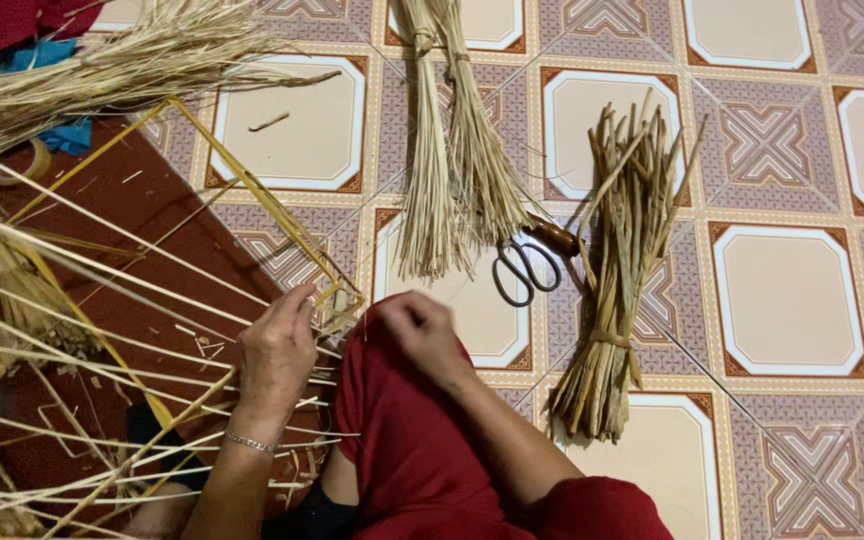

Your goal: The person weaves thin dried plant strips into a rectangular basket frame. They repeatedly insert and pull strips through the frame, adjusting alignment by hand. Bundles of strips and a pair of scissors are visible nearby.

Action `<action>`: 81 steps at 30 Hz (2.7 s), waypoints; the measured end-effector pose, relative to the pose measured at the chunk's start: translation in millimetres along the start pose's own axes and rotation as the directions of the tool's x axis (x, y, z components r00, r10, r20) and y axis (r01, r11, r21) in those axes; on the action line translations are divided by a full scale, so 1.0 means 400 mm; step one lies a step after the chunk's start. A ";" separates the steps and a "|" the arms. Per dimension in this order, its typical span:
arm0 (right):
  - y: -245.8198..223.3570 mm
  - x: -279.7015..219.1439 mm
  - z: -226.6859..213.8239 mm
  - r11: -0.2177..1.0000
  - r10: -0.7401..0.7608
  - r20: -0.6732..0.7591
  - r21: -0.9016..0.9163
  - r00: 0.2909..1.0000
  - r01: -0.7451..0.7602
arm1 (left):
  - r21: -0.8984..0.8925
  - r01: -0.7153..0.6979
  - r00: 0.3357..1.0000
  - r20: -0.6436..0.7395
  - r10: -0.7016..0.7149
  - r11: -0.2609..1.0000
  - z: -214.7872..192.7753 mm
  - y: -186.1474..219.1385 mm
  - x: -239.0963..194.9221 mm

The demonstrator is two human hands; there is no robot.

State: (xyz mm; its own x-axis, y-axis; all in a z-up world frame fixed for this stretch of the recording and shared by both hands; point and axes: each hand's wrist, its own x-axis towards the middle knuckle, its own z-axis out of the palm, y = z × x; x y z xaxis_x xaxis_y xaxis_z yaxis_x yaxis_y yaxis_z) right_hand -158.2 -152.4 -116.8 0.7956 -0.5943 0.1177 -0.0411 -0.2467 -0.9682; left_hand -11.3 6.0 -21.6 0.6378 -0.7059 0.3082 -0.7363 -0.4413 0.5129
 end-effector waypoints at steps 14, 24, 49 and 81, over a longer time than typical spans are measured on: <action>0.285 0.120 -0.136 0.874 0.117 -0.392 -0.396 0.913 -0.282 | -0.069 0.073 0.996 0.050 -0.069 0.995 0.008 -0.002 0.005; 0.224 0.120 -0.162 0.763 0.646 -0.198 0.185 0.737 -0.619 | -0.113 0.056 0.998 0.010 -0.055 0.992 -0.026 0.037 0.022; 0.145 0.083 -0.195 0.628 0.665 0.159 0.408 0.730 -0.662 | -0.107 0.088 0.996 0.016 -0.087 0.990 -0.003 0.015 0.018; -0.293 -0.285 0.189 0.846 -0.478 0.667 0.176 0.571 0.503 | -0.004 0.234 0.792 0.581 -0.188 0.972 -0.075 0.066 0.043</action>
State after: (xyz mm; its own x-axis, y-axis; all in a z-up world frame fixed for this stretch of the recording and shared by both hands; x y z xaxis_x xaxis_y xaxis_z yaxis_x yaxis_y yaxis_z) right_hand -198.4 2.4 -33.6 0.8772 0.2893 0.3832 0.4719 -0.3726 -0.7990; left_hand -13.1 -1.2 21.1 0.5117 -0.7981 -0.3181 -0.5660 -0.5917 0.5741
